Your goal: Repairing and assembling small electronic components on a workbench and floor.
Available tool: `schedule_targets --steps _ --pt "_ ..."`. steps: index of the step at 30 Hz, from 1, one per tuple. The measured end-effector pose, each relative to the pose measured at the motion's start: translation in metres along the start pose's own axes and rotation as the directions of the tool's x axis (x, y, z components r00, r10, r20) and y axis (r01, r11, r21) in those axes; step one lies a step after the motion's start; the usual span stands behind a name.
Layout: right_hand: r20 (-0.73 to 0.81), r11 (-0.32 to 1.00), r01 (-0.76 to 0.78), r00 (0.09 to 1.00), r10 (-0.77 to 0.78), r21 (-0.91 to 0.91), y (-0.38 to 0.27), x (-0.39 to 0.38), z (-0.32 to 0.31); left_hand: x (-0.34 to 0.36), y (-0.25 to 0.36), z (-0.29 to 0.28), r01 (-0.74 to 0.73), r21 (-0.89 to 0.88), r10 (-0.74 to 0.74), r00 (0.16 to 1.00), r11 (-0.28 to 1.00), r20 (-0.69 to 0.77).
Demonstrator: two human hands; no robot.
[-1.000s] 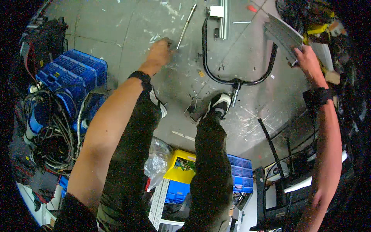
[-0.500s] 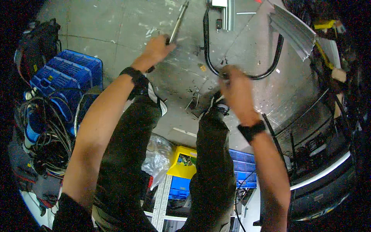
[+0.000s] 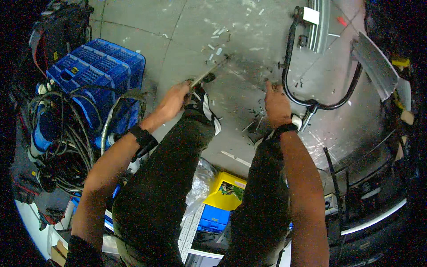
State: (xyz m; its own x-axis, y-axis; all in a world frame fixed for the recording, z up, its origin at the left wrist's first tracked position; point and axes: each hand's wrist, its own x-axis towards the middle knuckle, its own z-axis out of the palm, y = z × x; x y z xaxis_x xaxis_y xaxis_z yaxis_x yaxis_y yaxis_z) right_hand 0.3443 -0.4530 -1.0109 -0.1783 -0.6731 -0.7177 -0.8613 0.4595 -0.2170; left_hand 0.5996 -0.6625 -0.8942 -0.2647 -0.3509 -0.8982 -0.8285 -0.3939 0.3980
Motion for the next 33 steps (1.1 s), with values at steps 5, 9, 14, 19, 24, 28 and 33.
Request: schedule_targets --steps 5,9,14,19,24,28,33 --pt "-0.082 0.988 0.093 0.991 -0.104 -0.126 0.019 0.007 0.012 0.01 -0.015 -0.002 -0.121 0.382 0.183 0.975 0.916 -0.129" --pt "-0.037 0.971 0.078 0.995 -0.088 -0.226 0.021 0.003 0.013 0.034 -0.024 0.001 -0.301 0.516 0.426 0.894 0.802 -0.139" --pt "-0.028 0.986 0.07 0.997 -0.075 -0.149 0.02 0.004 0.009 0.063 -0.04 0.024 -0.379 0.503 0.484 0.87 0.777 -0.092" --pt "-0.069 0.982 0.167 0.984 -0.161 0.089 0.017 -0.003 0.001 0.082 -0.057 0.038 -0.285 0.521 0.425 0.889 0.804 -0.169" --pt "0.26 0.483 -0.231 0.966 0.009 0.845 -0.002 -0.022 -0.036 0.059 -0.035 0.033 -0.324 0.454 0.436 0.884 0.83 -0.167" --pt "0.264 0.006 -0.265 0.96 -0.097 0.964 -0.009 -0.073 -0.104 -0.005 0.018 0.04 -0.245 0.338 0.315 0.934 0.909 -0.17" --pt "0.224 0.003 -0.224 0.972 -0.075 0.975 -0.017 -0.157 -0.199 -0.124 0.096 0.054 -0.273 0.098 0.288 0.935 0.957 -0.206"
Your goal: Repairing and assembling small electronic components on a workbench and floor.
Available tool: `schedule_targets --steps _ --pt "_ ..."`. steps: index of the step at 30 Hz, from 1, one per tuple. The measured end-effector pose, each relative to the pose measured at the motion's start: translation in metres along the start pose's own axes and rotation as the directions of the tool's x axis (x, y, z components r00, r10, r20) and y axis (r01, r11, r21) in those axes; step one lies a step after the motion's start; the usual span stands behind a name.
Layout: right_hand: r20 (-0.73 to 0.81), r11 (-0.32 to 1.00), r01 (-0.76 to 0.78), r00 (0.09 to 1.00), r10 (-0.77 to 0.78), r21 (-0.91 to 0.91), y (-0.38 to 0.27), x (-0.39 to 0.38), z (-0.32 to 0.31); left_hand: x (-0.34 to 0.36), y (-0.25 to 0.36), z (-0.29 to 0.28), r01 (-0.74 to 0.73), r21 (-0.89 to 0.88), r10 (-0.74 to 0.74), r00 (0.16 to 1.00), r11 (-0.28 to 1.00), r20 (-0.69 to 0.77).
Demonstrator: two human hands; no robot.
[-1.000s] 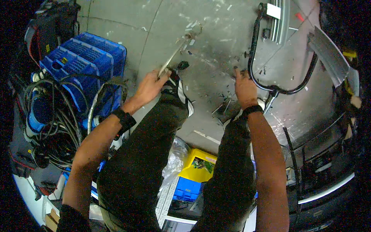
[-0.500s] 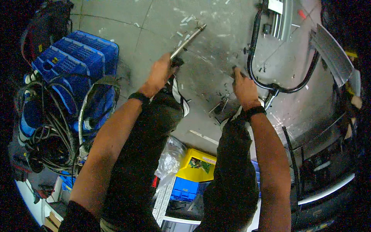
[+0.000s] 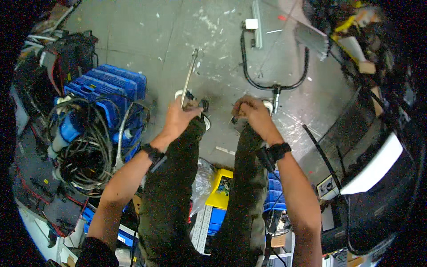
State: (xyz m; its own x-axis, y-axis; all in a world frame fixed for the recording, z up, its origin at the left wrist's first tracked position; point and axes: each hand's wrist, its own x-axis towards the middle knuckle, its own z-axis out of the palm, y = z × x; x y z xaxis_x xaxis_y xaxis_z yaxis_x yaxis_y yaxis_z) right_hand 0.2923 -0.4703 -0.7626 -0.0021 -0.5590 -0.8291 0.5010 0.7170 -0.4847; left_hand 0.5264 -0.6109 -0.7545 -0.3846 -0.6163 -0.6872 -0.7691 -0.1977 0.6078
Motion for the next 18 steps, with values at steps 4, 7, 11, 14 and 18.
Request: schedule_targets --steps 4,7,11,14,18 --pt "-0.014 0.849 0.188 0.975 -0.224 -0.494 -0.046 -0.098 0.018 -0.08 0.085 -0.017 0.057 -0.305 -0.032 0.996 0.95 0.085" --pt "0.064 0.876 0.265 0.963 -0.262 -0.402 -0.069 -0.17 0.034 -0.143 0.143 -0.032 0.05 -0.215 -0.023 0.992 0.975 0.123" --pt "-0.01 0.92 0.251 0.964 -0.267 -0.301 -0.076 -0.252 0.052 -0.214 0.196 -0.029 0.11 -0.074 -0.09 0.968 0.991 0.236" --pt "-0.067 0.942 0.306 0.946 -0.318 -0.138 -0.063 -0.291 0.06 -0.25 0.212 -0.017 -0.046 0.009 0.044 0.978 0.999 0.206" --pt "-0.24 0.98 0.192 0.95 -0.199 -0.053 -0.034 -0.326 0.067 -0.282 0.218 -0.001 -0.111 0.127 0.073 0.96 0.986 0.271"
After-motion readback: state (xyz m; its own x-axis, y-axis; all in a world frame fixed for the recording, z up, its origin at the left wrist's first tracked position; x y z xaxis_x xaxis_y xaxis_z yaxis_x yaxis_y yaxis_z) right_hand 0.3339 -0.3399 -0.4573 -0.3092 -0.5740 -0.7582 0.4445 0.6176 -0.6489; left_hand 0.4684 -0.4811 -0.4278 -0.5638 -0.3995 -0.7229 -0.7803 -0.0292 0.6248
